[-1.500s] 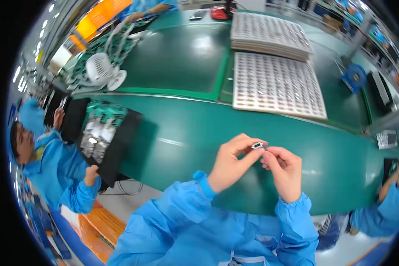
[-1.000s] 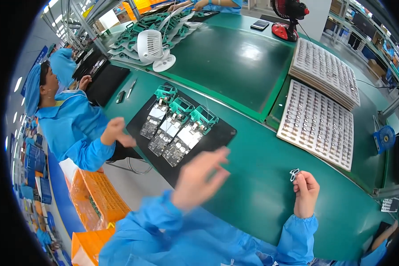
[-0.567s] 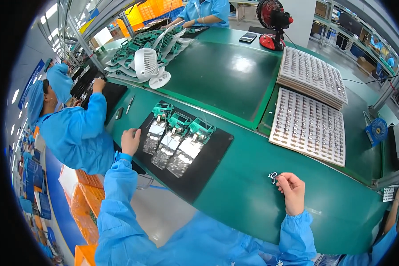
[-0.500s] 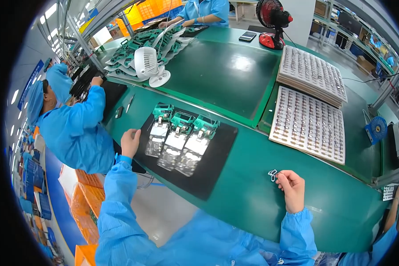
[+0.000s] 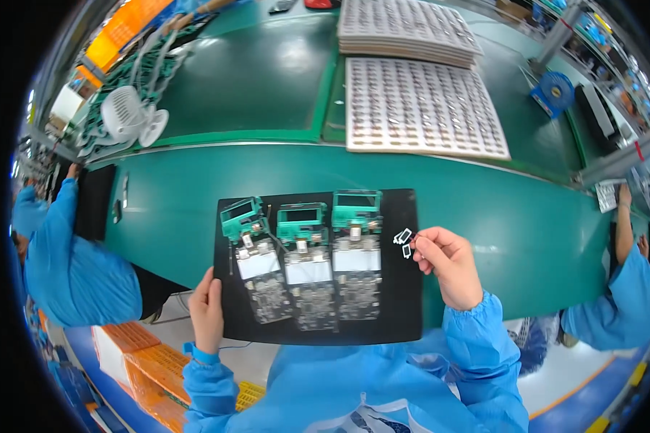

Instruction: The person attaches small wire connectors to printed circuit boards by hand on a factory assembly line.

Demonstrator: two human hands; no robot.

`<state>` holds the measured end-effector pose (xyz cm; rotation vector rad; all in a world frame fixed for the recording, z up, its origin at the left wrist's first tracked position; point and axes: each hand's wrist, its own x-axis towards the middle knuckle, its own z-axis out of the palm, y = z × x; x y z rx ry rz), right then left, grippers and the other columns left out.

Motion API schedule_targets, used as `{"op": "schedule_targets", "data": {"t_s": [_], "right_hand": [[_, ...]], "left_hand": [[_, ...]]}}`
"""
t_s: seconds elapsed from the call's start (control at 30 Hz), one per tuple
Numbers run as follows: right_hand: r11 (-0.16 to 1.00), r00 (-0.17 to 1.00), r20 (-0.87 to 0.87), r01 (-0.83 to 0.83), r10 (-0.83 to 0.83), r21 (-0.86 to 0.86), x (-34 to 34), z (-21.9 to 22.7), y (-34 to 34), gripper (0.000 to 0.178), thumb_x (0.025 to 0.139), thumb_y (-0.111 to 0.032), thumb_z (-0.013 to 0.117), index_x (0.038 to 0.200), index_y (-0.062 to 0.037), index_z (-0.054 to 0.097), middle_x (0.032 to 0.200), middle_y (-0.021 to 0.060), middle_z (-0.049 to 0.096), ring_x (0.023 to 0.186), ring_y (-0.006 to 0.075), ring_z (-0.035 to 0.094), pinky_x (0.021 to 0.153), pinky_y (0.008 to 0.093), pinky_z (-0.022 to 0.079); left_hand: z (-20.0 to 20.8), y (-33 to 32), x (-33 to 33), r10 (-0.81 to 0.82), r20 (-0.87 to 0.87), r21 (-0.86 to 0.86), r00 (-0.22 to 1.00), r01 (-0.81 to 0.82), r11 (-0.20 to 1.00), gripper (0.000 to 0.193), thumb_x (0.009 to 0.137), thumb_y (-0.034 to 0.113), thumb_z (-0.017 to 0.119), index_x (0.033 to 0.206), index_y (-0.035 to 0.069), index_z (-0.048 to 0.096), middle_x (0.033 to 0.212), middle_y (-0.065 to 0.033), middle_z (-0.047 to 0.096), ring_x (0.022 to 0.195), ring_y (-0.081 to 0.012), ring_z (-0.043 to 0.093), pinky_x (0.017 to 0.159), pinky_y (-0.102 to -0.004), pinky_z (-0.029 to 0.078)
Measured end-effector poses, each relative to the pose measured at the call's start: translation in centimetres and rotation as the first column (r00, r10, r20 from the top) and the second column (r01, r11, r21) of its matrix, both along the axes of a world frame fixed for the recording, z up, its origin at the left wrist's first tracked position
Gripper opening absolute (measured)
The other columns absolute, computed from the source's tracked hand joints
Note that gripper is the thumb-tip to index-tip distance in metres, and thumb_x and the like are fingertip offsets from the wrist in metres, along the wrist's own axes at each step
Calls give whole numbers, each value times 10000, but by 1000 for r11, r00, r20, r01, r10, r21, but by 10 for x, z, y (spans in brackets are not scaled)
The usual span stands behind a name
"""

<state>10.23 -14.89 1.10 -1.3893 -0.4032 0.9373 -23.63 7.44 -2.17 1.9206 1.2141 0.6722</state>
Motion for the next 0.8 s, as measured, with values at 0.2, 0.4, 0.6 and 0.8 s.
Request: {"op": "schedule_targets", "data": {"t_s": [0.2, 0.4, 0.6, 0.8], "right_hand": [[981, 980, 42, 192, -192, 11, 6, 16, -37, 152, 964, -170, 639, 986, -26, 684, 804, -10, 648, 677, 38, 531, 603, 190, 408], [968, 955, 154, 248, -252, 42, 2, 18, -56, 129, 968, -142, 637, 999, -24, 681, 820, -7, 668, 691, 41, 555, 611, 190, 433], [996, 995, 78, 61, -65, 58, -12, 21, -53, 149, 972, -117, 632, 1059, 0, 661, 873, 17, 675, 764, 61, 592, 666, 216, 484], [989, 999, -2, -51, 52, 140, -6, 22, -63, 147, 972, -128, 633, 1032, 1, 670, 893, 20, 662, 785, 69, 596, 663, 215, 479]], "left_hand": [[25, -38, 73, -333, -70, 76, 940, 338, 938, 363, 947, 32, 595, 1292, -75, 558, 1096, -196, 668, 981, -276, 647, 862, -319, 483], [90, -45, 130, -369, -304, 439, 879, 472, 765, 122, 818, -29, 695, 934, 6, 702, 758, -138, 604, 679, -299, 609, 582, -379, 471], [94, -90, 209, -756, 312, -33, 576, 801, 597, 357, 821, -76, 638, 1172, -16, 665, 983, -145, 662, 856, -220, 661, 755, -293, 536], [85, -87, 223, -586, 583, -495, 562, 818, 293, 196, 939, 42, 633, 1105, -50, 681, 1017, -104, 683, 922, -157, 665, 813, -284, 557]]}}
